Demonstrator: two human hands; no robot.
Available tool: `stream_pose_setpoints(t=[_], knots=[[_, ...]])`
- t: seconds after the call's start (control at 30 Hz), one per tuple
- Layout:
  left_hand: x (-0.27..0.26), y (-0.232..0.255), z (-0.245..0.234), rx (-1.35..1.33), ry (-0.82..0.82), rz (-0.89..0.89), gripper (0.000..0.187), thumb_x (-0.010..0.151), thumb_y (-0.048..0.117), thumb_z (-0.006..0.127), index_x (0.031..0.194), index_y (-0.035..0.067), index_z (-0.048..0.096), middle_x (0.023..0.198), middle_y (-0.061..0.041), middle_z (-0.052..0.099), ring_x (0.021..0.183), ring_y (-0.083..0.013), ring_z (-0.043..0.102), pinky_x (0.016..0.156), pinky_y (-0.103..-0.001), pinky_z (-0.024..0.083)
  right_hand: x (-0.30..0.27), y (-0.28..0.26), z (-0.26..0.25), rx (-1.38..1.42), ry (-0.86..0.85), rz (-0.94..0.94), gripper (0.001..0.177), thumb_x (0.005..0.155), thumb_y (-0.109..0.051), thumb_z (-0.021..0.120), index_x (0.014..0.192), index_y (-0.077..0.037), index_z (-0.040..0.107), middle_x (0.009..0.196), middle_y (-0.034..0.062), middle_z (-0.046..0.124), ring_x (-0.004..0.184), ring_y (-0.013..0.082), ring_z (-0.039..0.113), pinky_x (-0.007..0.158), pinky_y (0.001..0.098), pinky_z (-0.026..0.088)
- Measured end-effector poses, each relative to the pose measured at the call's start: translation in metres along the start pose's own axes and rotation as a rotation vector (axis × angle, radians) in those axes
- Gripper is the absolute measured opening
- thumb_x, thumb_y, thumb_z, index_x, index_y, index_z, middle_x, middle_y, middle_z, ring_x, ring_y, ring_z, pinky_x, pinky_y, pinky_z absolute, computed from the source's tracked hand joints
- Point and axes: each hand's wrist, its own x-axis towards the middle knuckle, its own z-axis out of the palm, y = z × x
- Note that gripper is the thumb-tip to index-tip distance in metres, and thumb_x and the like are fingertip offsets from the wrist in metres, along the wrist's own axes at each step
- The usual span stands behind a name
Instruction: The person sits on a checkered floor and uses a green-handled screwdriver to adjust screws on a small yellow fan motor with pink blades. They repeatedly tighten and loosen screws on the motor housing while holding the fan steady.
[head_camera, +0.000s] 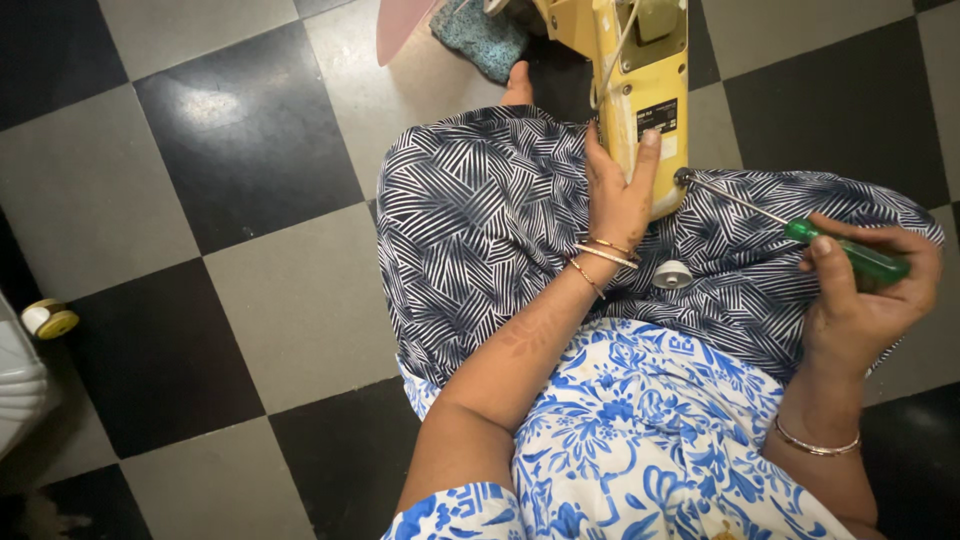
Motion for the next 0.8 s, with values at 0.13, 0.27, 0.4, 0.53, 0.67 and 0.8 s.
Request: stream_pose_setpoints(t=[0.13,0.27,0.4,0.53,0.67,0.8], knots=[[-0.005,0.017,-0.006,0.317,0.187,0.143,0.077,0.106,0.045,0.057,0.154,-0.011,0.035,0.148,-0.032,0.045,0.139,-0.0464,0.044,0.119,-0.052,0.035,0.001,-0.010,-0.008,-0.054,-0.097,0.056,0.032,0.112,0.005,0.064,0.131,-0.001,0.040,0.121,0.0210,0.067,0.108,0.0185,0.069,0.089,0.0211,0.058],[-0.019,0.040,-0.013,0.627,0.097,0.525,0.040,0.099,0.034,0.066,0.131,0.011,0.058,0.130,-0.012,0.055,0.124,-0.0305,0.052,0.109,-0.046,0.040,0.006,-0.018,-0.026,-0.219,-0.208,0.026,0.025,0.114,0.001,0.061,0.128,0.000,0.040,0.124,0.0174,0.066,0.104,0.0134,0.063,0.087,0.0172,0.052],[-0.036,0.055,-0.009,0.676,-0.223,0.791,0.030,0.092,0.021,0.067,0.122,0.021,0.069,0.123,-0.001,0.060,0.122,-0.0242,0.054,0.105,-0.045,0.040,0.012,-0.020,-0.030,-0.285,-0.235,0.016,0.023,0.115,-0.001,0.061,0.127,0.000,0.041,0.117,0.0123,0.062,0.095,0.0093,0.060,0.087,0.0173,0.052],[-0.043,0.054,0.001,0.600,-0.319,0.802,0.022,0.093,0.024,0.069,0.115,0.019,0.072,0.107,0.003,0.060,0.110,-0.0200,0.057,0.098,-0.043,0.042,0.012,-0.028,-0.013,-0.480,-0.104,-0.074,0.018,0.112,-0.001,0.069,0.118,0.003,0.052,0.109,0.0142,0.062,0.092,0.0110,0.062,0.083,0.0193,0.051],[-0.041,0.049,0.002,0.653,-0.343,0.921,0.021,0.090,0.014,0.066,0.110,0.018,0.072,0.112,0.005,0.062,0.106,-0.0172,0.058,0.094,-0.035,0.044,0.012,-0.052,-0.003,-0.551,-0.102,-0.062,0.027,0.100,-0.003,0.076,0.112,0.008,0.054,0.108,0.0190,0.064,0.084,0.0154,0.061,0.072,0.0239,0.050],[-0.040,0.050,0.003,0.599,-0.292,0.876,0.016,0.090,0.017,0.069,0.106,0.018,0.072,0.107,0.007,0.060,0.100,-0.0161,0.057,0.092,-0.035,0.043,0.009,-0.074,-0.010,-0.609,-0.190,-0.237,0.020,0.103,0.007,0.068,0.118,0.007,0.054,0.128,0.0204,0.061,0.105,0.0205,0.066,0.088,0.0256,0.058]])
